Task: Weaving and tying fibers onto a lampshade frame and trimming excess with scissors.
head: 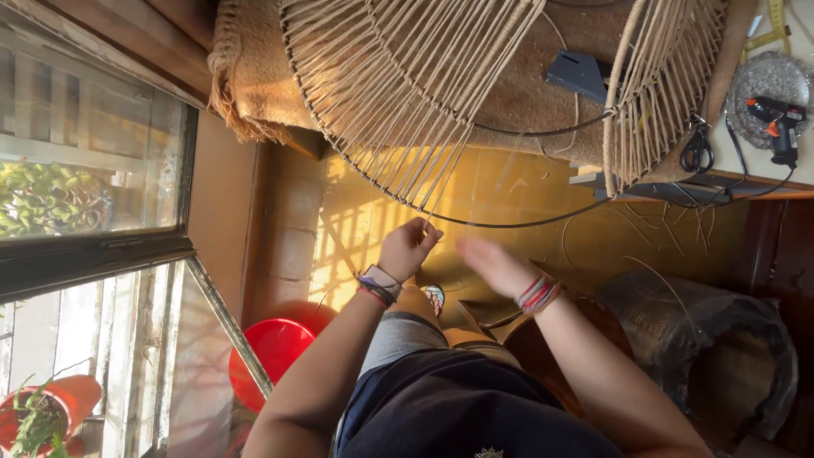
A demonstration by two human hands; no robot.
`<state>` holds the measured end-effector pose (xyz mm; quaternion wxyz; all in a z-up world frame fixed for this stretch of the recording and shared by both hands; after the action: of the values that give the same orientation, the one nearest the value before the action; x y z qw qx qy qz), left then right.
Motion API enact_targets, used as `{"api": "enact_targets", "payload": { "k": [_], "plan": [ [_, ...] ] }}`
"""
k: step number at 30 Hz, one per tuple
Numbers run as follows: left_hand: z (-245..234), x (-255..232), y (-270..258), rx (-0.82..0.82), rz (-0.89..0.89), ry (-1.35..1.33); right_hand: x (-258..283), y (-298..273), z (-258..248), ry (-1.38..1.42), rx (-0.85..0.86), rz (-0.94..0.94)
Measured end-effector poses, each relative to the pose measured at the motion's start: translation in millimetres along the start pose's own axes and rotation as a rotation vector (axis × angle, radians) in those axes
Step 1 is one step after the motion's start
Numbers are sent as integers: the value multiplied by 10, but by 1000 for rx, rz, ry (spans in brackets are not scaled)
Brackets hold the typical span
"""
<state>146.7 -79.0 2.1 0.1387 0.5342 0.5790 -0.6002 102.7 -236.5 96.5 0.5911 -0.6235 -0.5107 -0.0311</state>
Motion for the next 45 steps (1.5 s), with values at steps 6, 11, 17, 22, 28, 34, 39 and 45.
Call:
{"api": "enact_targets", "payload": {
  "k": [6, 11, 17, 22, 28, 34, 39, 45],
  "plan": [
    [-161, -293, -172, -94, 202, 678, 474, 109, -962, 1429, -251, -652],
    [-63, 432, 209, -207, 57, -247, 297, -50, 191, -413, 70, -187],
    [150, 670, 219, -132, -295, -401, 485, 166, -790, -698, -691, -499],
    [408, 747, 336, -92, -183, -417, 646, 1095, -1530, -579, -694, -552],
    [237, 527, 313, -98, -98, -357, 843, 1410, -1707, -291, -287, -389],
    [289, 493, 418, -130, 117, -446, 843, 1381, -1704, -351, -301, -478],
    [336, 549, 489, -128, 160, -485, 921, 1188, -1601, -448, -433, -649],
    [407, 844, 541, -231, 174, -609, 602, 360, -1033, -195, -842, -862]
  ]
}}
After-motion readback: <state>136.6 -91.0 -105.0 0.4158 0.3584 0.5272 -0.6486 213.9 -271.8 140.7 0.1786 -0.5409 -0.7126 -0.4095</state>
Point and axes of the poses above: each hand's wrist, its own y-axis towards the middle knuckle, its own z-axis out of the palm, x = y × z, the point moved 10 cm from there along y, towards the middle knuckle, and after that the axes turned 15 degrees about y, right-handed, at the moved point
